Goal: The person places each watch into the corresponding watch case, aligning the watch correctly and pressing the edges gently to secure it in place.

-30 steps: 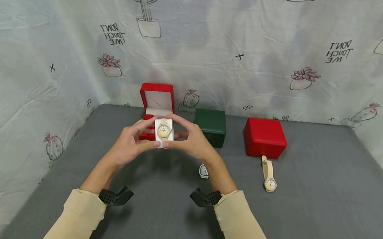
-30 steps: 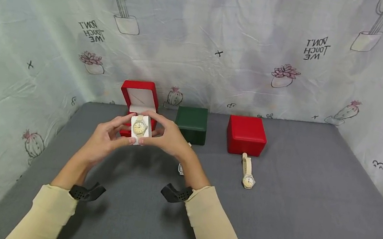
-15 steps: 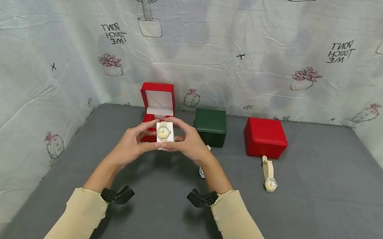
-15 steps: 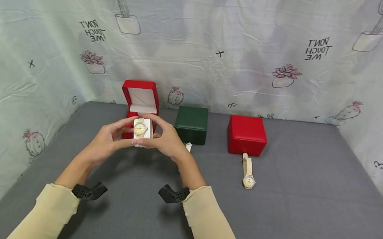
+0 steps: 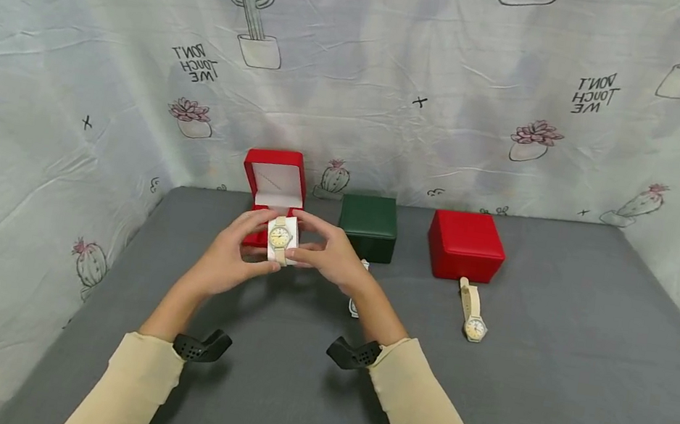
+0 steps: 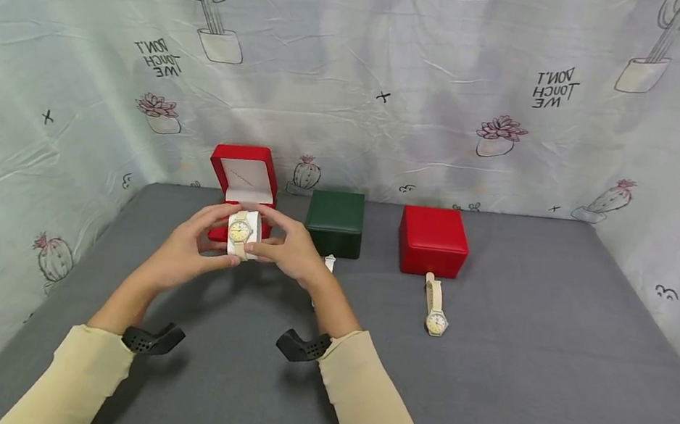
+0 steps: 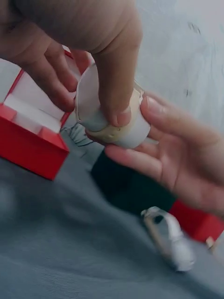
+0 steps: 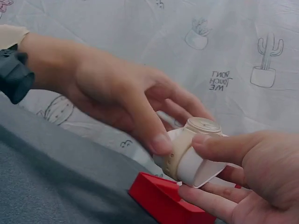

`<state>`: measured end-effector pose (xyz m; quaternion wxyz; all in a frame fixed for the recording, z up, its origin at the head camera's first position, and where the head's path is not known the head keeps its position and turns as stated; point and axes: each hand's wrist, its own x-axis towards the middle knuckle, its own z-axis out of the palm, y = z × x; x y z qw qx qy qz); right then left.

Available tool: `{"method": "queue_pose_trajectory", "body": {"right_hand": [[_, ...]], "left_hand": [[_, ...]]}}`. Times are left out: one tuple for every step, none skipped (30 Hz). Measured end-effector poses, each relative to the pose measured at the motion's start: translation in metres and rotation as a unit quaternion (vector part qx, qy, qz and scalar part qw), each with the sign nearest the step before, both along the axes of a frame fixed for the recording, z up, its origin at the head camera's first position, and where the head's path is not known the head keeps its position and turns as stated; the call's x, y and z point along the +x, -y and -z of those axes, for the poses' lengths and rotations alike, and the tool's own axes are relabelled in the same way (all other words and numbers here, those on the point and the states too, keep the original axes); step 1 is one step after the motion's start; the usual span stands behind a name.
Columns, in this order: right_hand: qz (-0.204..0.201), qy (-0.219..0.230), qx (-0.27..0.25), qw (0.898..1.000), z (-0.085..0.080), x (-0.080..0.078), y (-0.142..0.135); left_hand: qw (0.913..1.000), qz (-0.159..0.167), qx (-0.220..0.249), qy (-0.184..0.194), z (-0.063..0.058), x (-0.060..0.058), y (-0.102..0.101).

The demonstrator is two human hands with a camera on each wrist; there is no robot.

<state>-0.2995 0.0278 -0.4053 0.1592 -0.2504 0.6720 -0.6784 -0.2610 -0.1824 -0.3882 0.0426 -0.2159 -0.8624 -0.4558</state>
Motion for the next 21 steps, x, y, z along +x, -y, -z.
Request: {"method": "queue_pose_trajectory", "body": {"right_hand": [[0.004,0.002,0.0,1.0,0.001,0.001,0.002],[0.009,0.002,-0.001,1.0,0.002,0.001,0.003],[0.015,0.004,-0.004,1.0,0.002,0.001,0.005],[0.022,0.003,-0.006,1.0,0.003,0.002,0.006],[0.032,0.001,-0.006,0.999,0.004,0.002,0.007],[0.046,-0.002,-0.004,0.999,0.005,0.002,0.008],[0.06,-0.005,-0.001,0.998,0.006,0.002,0.009],[0.076,-0.01,0.005,0.997,0.007,0.001,0.01],[0.094,-0.013,0.012,0.995,0.008,0.001,0.011],[0.112,-0.015,0.022,0.993,0.01,0.001,0.012],[0.128,-0.016,0.034,0.991,0.012,0.001,0.014],[0.141,-0.014,0.044,0.989,0.014,0.001,0.016],[0.152,-0.012,0.053,0.987,0.016,0.001,0.018],[0.162,-0.01,0.061,0.985,0.018,0.001,0.02],[0.171,-0.008,0.069,0.983,0.019,0.0,0.023],[0.18,-0.008,0.078,0.981,0.021,-0.001,0.026],[0.189,-0.007,0.087,0.978,0.022,-0.001,0.029],[0.198,-0.006,0.096,0.976,0.023,-0.002,0.033],[0.206,-0.004,0.104,0.973,0.023,-0.004,0.036],[0.213,-0.003,0.112,0.971,0.024,-0.005,0.039],[0.219,-0.003,0.121,0.968,0.024,-0.007,0.042]], "left_hand": [[0.9995,-0.005,-0.025,-0.017,0.0,-0.002,0.001],[0.9982,-0.012,-0.05,-0.032,-0.001,-0.003,0.002],[0.9962,-0.021,-0.073,-0.042,-0.002,-0.006,0.004],[0.9946,-0.029,-0.088,-0.046,-0.004,-0.008,0.006],[0.9932,-0.038,-0.1,-0.046,-0.006,-0.011,0.008],[0.9922,-0.046,-0.108,-0.043,-0.007,-0.015,0.011],[0.9922,-0.052,-0.108,-0.034,-0.008,-0.018,0.015],[0.992,-0.058,-0.109,-0.026,-0.009,-0.023,0.019],[0.9919,-0.064,-0.108,-0.015,-0.01,-0.027,0.023],[0.992,-0.068,-0.106,-0.004,-0.01,-0.032,0.027],[0.9917,-0.073,-0.106,0.006,-0.009,-0.036,0.03],[0.9912,-0.074,-0.108,0.018,-0.009,-0.041,0.034],[0.9904,-0.075,-0.113,0.029,-0.008,-0.045,0.036],[0.9892,-0.076,-0.119,0.039,-0.007,-0.049,0.038],[0.988,-0.076,-0.126,0.047,-0.006,-0.053,0.039],[0.9869,-0.074,-0.133,0.054,-0.005,-0.057,0.039],[0.9855,-0.071,-0.143,0.058,-0.004,-0.06,0.039],[0.9841,-0.067,-0.152,0.062,-0.003,-0.063,0.039],[0.9827,-0.064,-0.161,0.065,-0.002,-0.067,0.039],[0.9812,-0.062,-0.17,0.067,-0.002,-0.07,0.039],[0.9797,-0.06,-0.178,0.071,-0.001,-0.073,0.039]]}}
